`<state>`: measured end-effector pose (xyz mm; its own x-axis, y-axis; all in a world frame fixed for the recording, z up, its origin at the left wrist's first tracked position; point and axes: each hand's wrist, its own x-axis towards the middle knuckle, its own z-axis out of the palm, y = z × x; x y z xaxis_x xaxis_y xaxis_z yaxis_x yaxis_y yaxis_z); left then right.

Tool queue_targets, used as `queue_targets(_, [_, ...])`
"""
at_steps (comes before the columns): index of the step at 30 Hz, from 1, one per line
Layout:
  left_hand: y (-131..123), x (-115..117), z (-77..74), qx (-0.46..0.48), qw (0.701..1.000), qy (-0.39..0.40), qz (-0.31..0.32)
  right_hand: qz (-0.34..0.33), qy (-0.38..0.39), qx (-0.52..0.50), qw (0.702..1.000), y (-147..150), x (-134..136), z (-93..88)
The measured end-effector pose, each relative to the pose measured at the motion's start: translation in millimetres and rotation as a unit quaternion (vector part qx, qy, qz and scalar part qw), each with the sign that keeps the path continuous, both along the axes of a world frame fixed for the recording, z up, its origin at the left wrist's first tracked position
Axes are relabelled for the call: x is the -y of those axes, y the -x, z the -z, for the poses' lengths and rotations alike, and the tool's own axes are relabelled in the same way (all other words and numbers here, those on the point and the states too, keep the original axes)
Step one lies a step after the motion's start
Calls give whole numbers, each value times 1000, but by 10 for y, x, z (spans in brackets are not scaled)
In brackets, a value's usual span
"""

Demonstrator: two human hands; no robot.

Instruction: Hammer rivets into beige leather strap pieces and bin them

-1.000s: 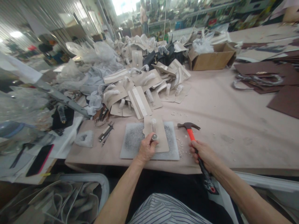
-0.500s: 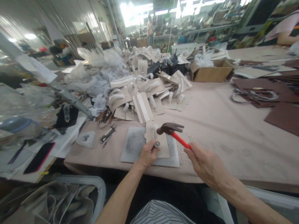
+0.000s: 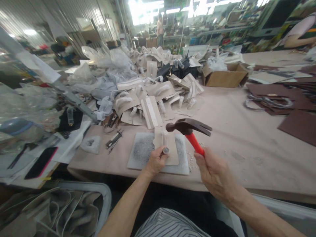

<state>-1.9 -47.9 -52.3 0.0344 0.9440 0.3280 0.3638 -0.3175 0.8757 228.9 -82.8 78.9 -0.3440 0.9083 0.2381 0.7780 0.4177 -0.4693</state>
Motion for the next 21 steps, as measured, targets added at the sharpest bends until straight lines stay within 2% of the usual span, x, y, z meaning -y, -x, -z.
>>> queue_targets(4, [-4, 11, -38, 19, 999, 14, 23, -82, 50, 96, 991, -67, -9, 53])
queue_targets(5, [-6, 14, -45, 20, 999, 15, 22, -78, 70, 104, 989, -107, -32, 83])
queue_targets(10, [-13, 25, -62, 28, 999, 25, 2, 65, 142, 29, 987, -385, -278, 359])
queue_targets(14, [0, 24, -55, 36, 999, 29, 14, 144, 201, 93, 964, -620, -465, 745])
queue_targets(17, [12, 31, -46, 49, 998, 37, 28, 166, 153, 144, 963, -626, -514, 930])
queue_targets(19, [20, 40, -51, 61, 996, 47, 38, 153, 82, 129, 976, -467, -528, 941])
queue_targets(21, [27, 42, -72, 61, 996, 55, 43, 123, 68, 55, 989, -172, -564, 881])
